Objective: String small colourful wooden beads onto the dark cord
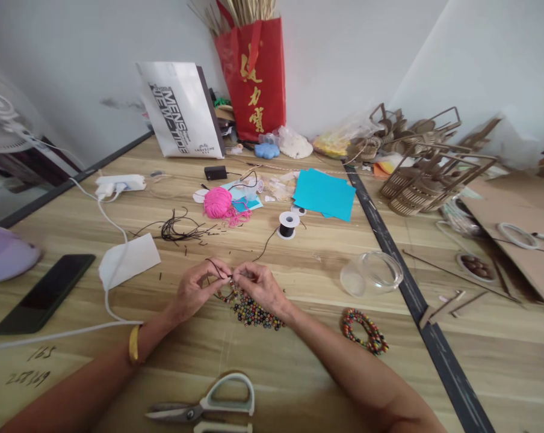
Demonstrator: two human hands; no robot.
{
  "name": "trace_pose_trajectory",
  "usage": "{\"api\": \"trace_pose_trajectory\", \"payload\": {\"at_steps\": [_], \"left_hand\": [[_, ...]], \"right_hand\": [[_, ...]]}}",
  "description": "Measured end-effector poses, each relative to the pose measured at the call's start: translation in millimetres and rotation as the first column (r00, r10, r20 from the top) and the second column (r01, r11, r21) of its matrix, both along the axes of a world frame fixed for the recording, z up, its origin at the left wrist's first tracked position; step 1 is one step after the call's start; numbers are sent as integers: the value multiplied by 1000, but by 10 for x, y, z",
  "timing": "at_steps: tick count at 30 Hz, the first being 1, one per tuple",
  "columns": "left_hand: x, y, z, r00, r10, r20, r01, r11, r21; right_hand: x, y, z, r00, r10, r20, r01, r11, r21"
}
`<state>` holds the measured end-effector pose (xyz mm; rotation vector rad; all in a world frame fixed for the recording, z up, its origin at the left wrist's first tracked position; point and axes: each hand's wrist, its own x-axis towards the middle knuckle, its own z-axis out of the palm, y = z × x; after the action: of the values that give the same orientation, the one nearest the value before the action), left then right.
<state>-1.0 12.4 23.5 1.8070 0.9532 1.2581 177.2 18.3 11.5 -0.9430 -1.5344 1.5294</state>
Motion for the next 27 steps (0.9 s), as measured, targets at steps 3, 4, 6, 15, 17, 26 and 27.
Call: {"api": "trace_pose_trajectory", "payload": {"at_steps": [3, 4, 6, 15, 17, 26, 27], "left_hand": [[-9, 0, -35, 998, 11, 56, -7, 998, -69], [-9, 0, -46, 996, 23, 82, -16, 996, -93], [-4, 2, -62, 988, 59, 140, -40, 990, -137], [-2, 48, -50, 936, 148, 320, -12, 920, -392], [-7, 62, -72, 913, 137, 385, 54, 894, -446], [-25, 67, -123, 931, 63, 359, 136, 853, -504], [-26, 68, -125, 934, 56, 352, 142, 848, -511]], "right_hand": [[36, -3, 49, 992, -63, 105, 52, 993, 103], [49, -1, 66, 984, -101, 144, 79, 985, 153], [72, 3, 92, 962, -176, 206, 119, 957, 264], [54, -18, 37, 939, -193, 285, 50, 895, 442], [54, -31, 46, 935, -179, 307, 15, 883, 469], [68, -41, 80, 869, -194, 454, -150, 772, 618], [69, -39, 79, 863, -205, 463, -149, 771, 619]]}}
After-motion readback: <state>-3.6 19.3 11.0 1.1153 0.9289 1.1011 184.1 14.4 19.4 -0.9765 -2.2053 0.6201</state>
